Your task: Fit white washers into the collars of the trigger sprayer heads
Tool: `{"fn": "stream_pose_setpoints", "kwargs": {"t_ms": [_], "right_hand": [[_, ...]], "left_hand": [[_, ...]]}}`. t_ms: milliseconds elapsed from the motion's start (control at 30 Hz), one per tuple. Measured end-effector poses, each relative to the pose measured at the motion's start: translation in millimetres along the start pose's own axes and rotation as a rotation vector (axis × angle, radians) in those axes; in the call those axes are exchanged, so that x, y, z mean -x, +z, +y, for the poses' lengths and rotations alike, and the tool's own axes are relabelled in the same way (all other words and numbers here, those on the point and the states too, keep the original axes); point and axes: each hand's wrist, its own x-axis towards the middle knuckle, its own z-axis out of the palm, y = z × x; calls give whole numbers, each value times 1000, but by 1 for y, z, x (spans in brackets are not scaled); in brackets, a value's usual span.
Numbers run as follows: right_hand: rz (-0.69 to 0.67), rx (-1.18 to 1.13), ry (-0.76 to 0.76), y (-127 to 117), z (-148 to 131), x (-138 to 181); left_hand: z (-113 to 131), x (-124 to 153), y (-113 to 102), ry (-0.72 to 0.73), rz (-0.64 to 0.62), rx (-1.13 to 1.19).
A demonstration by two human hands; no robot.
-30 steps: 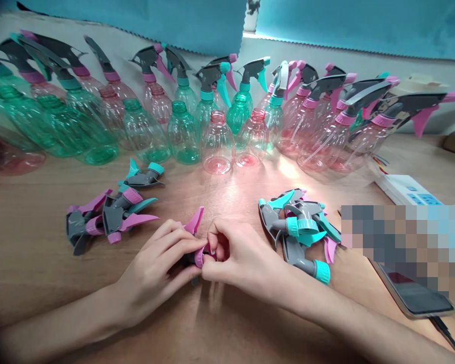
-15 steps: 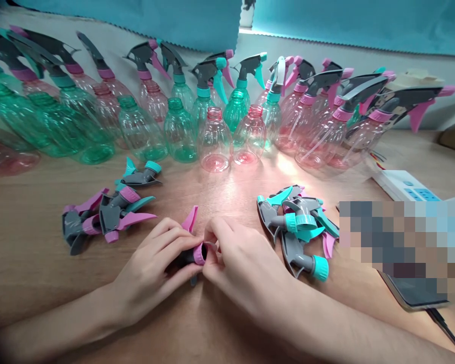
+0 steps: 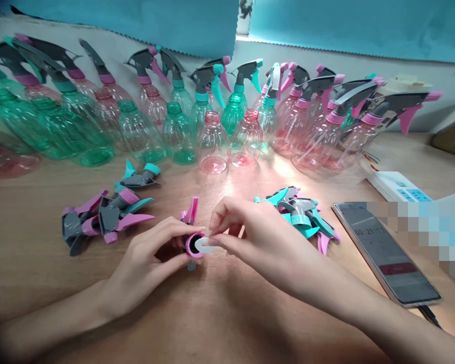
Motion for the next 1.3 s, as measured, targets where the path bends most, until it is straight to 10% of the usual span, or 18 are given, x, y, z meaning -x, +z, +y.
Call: {"fn": "stream_pose_setpoints", "kwargs": {"t_ms": [333,800,1300], "right_hand": [[146,296,-260,10,2,-2],[-26,346,-176,15,10,-2],[122,274,-229,24,9,1]], "left_hand": [[1,-2,0,7,8,54],[1,0,1,10,-15,83],[1,-1,1,10,7,84]]}}
